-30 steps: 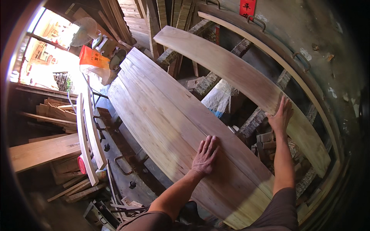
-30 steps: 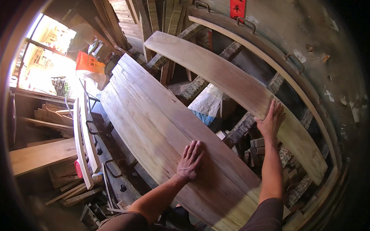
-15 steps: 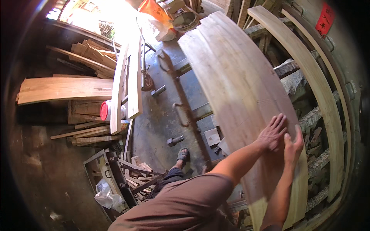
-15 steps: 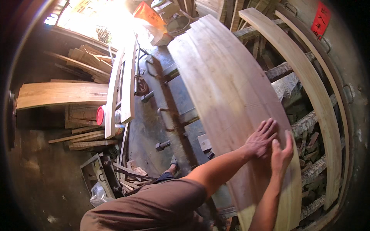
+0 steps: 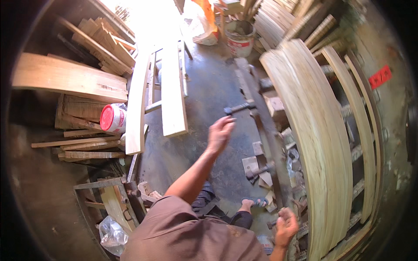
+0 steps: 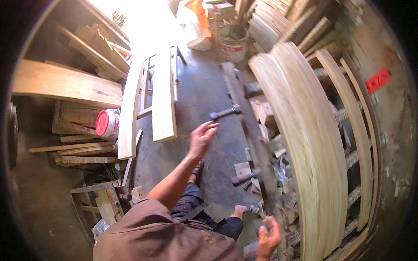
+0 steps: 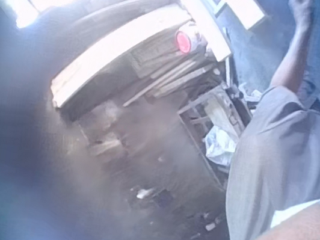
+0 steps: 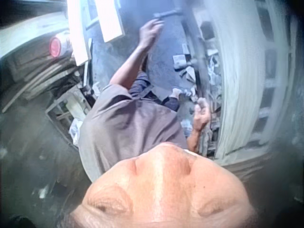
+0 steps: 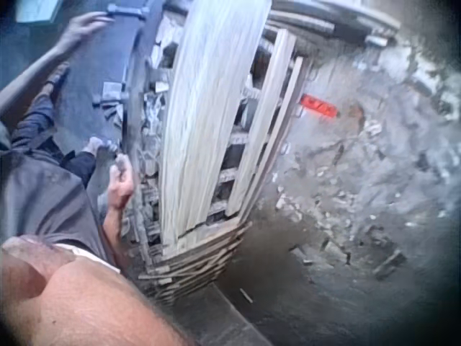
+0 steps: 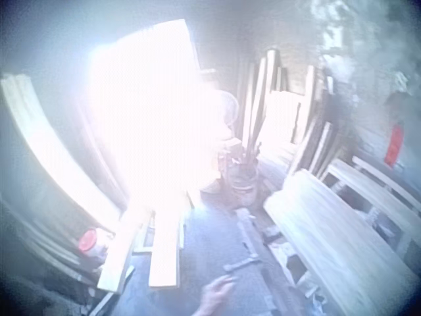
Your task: The person moves several long wood planks one by one from a pile, placing them onto a horizontal rack and aligning them side-by-side by hand.
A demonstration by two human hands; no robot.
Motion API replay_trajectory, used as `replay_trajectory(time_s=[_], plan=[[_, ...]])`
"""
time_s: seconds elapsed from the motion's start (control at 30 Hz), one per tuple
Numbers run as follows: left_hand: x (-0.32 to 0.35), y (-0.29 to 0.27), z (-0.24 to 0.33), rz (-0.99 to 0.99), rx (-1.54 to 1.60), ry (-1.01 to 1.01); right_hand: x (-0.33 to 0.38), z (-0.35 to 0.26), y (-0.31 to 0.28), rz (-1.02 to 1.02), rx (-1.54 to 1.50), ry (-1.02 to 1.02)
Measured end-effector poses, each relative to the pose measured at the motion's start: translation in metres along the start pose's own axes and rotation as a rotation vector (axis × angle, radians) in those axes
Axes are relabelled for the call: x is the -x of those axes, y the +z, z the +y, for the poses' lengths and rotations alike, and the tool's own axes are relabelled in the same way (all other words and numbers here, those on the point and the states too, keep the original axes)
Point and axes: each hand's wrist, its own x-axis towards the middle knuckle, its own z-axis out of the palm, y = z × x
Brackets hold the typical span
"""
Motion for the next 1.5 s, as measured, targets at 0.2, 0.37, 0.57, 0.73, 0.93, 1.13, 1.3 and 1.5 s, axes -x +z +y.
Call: replay_trajectory(time_s=[0.2,0.37,0.57,0.73,0.93,1.13,1.3,1.5], plan=[[-0.058,-0.301,-0.147,0.619,-0.583,-0.35,0.044,-0.024,0.205,-0.433,-0.214,0.303],[-0.098,-0.363,-0.224,0.482,-0.213,-0.647,0.006,-0.06,0.32,-0.757,0.392,-0.094],[-0.097,-0.353,-0.273,0.358,-0.048,-0.399,-0.068,-0.018,0.422,-0.685,0.38,0.04],[-0.012,-0.335,-0.239,0.336,-0.098,-0.333,-0.105,0.025,0.476,-0.487,0.272,0.281],[0.161,-0.295,-0.247,-0.056,0.4,-0.872,-0.101,0.126,0.451,-0.502,0.386,0.194],[0.227,-0.274,-0.248,-0.363,0.465,-1.072,-0.048,0.212,0.392,-0.511,0.109,0.533],[0.197,-0.306,-0.292,-0.327,0.718,-1.009,-0.041,0.219,0.388,-0.571,0.031,0.548],[0.075,-0.334,-0.258,0.034,0.95,-0.698,-0.067,0.183,0.439,-0.514,0.146,0.386]])
